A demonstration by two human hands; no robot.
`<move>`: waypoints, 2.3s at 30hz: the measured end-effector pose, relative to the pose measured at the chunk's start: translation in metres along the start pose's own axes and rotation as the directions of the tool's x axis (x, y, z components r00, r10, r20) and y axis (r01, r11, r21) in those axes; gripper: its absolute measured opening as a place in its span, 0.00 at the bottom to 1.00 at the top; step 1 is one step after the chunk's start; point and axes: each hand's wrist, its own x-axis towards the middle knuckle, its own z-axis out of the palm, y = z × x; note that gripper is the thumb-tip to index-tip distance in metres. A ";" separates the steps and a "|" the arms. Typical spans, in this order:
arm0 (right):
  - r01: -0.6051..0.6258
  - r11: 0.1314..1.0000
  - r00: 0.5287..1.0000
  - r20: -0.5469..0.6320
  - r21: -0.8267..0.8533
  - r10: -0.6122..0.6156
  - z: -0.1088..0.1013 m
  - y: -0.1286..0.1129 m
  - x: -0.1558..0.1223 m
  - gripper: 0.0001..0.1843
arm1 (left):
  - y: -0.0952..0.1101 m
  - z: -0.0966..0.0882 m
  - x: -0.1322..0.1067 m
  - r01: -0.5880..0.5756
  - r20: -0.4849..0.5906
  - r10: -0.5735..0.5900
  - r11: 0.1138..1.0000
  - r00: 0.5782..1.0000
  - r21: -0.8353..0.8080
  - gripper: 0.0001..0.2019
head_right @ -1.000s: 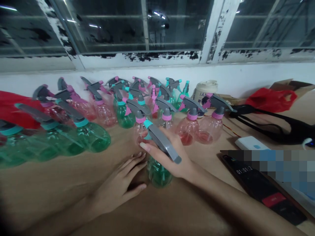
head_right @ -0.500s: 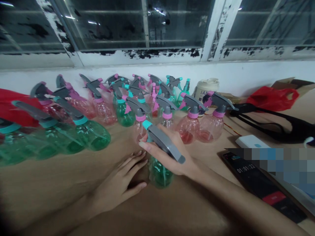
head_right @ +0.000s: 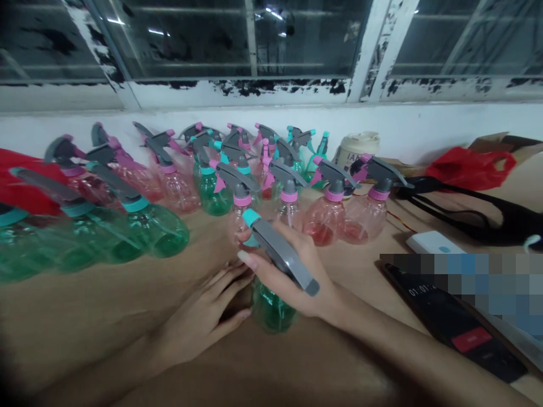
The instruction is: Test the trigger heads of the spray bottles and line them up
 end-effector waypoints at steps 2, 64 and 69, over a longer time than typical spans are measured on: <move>0.005 1.000 1.000 -0.019 0.003 -0.005 0.000 -0.001 0.001 0.13 | 0.000 0.001 0.000 -0.001 -0.007 0.001 1.000 1.000 -0.003 0.24; -0.058 0.994 0.998 -0.008 0.098 0.059 -0.006 0.007 0.010 0.17 | -0.001 0.001 0.000 -0.019 -0.029 0.019 1.000 0.999 0.007 0.22; -0.059 0.986 0.998 0.013 0.153 0.057 -0.006 0.006 0.007 0.15 | -0.001 0.002 0.001 -0.024 -0.035 0.024 1.000 0.999 0.012 0.22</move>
